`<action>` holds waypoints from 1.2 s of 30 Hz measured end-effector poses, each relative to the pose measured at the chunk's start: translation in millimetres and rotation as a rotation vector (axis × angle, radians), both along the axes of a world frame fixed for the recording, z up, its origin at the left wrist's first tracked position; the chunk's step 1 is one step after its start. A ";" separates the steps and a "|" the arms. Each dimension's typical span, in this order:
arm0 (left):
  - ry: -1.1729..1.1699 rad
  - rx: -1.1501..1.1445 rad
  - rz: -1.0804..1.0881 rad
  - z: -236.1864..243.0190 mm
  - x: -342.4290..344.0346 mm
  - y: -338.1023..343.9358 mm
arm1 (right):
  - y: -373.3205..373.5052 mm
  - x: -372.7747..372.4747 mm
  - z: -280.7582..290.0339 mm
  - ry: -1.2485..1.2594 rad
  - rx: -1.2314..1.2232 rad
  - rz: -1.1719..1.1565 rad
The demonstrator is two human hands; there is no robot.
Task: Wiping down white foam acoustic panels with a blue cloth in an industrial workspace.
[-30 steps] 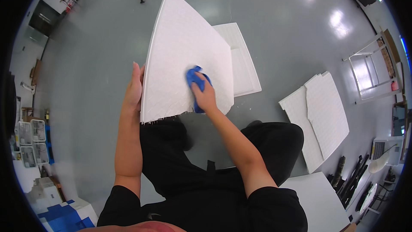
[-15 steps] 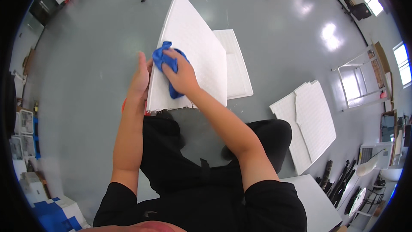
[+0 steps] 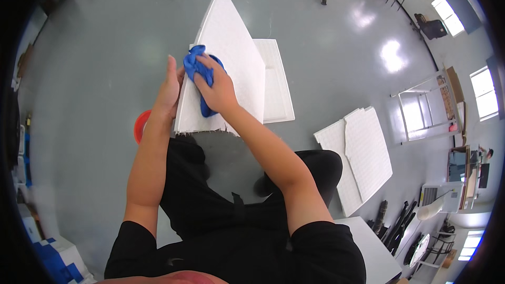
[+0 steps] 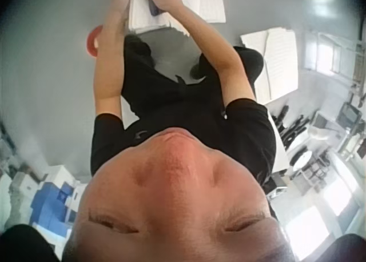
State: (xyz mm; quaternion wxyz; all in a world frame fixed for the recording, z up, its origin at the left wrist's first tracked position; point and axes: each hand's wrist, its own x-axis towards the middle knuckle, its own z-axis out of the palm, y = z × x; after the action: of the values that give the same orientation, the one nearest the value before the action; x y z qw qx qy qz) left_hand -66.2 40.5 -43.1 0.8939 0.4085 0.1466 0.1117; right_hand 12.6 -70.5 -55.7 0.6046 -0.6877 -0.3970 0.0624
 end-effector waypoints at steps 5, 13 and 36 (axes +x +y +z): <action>0.073 0.168 0.119 -21.8 16.7 10.7 | -38.9 -35.8 -22.8 -0.197 -0.004 0.182; 0.087 0.182 0.116 -13.2 2.7 9.0 | -1.7 -4.7 -31.4 -0.146 -0.029 0.056; 0.088 0.120 0.119 7.1 -16.6 5.2 | 104.9 123.4 -35.9 0.132 -0.180 -0.237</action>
State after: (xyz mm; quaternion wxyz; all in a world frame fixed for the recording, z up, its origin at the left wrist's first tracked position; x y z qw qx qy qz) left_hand -82.8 45.7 -36.0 0.8524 0.4564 0.2026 0.1554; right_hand 136.0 34.4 -91.6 0.5686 -0.7754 -0.2653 0.0713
